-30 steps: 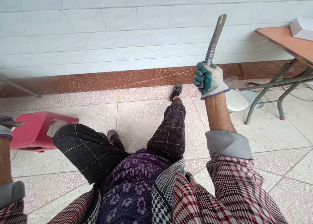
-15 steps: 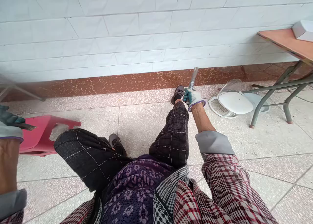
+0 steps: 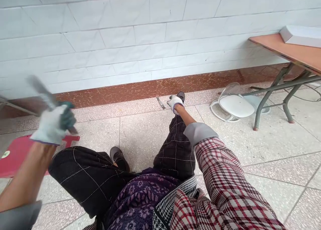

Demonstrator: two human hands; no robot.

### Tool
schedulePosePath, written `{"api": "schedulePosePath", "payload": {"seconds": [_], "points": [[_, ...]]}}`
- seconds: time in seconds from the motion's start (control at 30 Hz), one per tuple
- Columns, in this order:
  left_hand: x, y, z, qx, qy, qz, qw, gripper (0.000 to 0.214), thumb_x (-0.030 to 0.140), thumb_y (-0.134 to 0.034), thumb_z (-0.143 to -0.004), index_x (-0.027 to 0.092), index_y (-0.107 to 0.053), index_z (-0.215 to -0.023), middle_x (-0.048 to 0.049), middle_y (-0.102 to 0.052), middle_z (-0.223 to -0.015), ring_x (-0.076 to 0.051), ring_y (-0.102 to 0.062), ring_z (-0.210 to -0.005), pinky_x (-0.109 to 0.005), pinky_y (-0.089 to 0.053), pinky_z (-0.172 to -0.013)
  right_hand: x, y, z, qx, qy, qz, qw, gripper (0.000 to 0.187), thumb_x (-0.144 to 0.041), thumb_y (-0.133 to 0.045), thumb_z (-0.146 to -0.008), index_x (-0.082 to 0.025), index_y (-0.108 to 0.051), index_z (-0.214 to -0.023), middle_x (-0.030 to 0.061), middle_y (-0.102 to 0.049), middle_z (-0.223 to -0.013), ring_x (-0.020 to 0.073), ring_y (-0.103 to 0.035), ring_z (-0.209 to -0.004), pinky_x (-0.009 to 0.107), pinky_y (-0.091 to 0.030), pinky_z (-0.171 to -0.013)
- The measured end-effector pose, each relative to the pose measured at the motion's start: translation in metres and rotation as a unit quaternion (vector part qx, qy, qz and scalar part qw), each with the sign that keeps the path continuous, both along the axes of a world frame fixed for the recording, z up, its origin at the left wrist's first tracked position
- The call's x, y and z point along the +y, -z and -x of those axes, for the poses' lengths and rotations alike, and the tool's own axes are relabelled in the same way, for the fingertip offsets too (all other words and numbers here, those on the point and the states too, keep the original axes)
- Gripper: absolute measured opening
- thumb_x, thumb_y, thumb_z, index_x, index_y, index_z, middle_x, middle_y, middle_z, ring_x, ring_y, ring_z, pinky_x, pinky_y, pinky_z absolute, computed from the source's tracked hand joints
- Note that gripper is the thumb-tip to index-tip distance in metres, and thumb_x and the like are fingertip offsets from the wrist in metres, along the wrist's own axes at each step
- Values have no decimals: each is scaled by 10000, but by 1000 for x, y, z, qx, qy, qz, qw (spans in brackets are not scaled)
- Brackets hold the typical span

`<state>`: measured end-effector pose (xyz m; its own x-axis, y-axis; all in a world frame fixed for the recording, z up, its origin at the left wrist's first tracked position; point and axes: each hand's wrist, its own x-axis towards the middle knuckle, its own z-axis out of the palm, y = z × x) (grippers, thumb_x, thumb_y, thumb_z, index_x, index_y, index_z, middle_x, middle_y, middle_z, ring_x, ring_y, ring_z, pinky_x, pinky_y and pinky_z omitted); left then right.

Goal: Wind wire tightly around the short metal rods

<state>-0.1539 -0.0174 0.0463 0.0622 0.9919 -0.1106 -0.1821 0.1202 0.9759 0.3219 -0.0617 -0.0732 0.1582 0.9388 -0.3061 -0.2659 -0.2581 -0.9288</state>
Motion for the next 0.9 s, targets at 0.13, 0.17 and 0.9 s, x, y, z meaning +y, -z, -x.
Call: {"api": "schedulePosePath", "payload": {"seconds": [0.13, 0.17, 0.9], "points": [[-13, 7, -65, 117, 65, 18, 991, 91, 92, -722, -834, 141, -684, -902, 86, -460, -481, -69, -368, -352, -239, -278, -336, 26, -5, 28, -50, -25, -1, 998, 259, -276, -812, -989, -163, -717, -1201, 89, -745, -1123, 193, -718, -901, 317, -646, -708], [-15, 7, -79, 125, 85, 25, 988, 59, 99, -714, -872, 143, -682, -894, 80, -471, -488, -66, -370, -355, -237, -277, -337, 31, -7, 38, -56, -40, -8, 998, 255, -225, -847, -934, -164, -717, -1145, 78, -752, -1047, 185, -705, -859, 281, -631, -639], [-9, 18, -131, 147, 114, 25, 982, 36, 179, -660, -918, 173, -695, -926, 41, -587, -582, -65, -353, -392, -243, -277, -374, -5, -39, 161, 9, -302, -66, 951, 297, -336, -822, -867, -147, -721, -1073, -27, -591, -594, 99, -478, -424, 165, -328, -333]]}}
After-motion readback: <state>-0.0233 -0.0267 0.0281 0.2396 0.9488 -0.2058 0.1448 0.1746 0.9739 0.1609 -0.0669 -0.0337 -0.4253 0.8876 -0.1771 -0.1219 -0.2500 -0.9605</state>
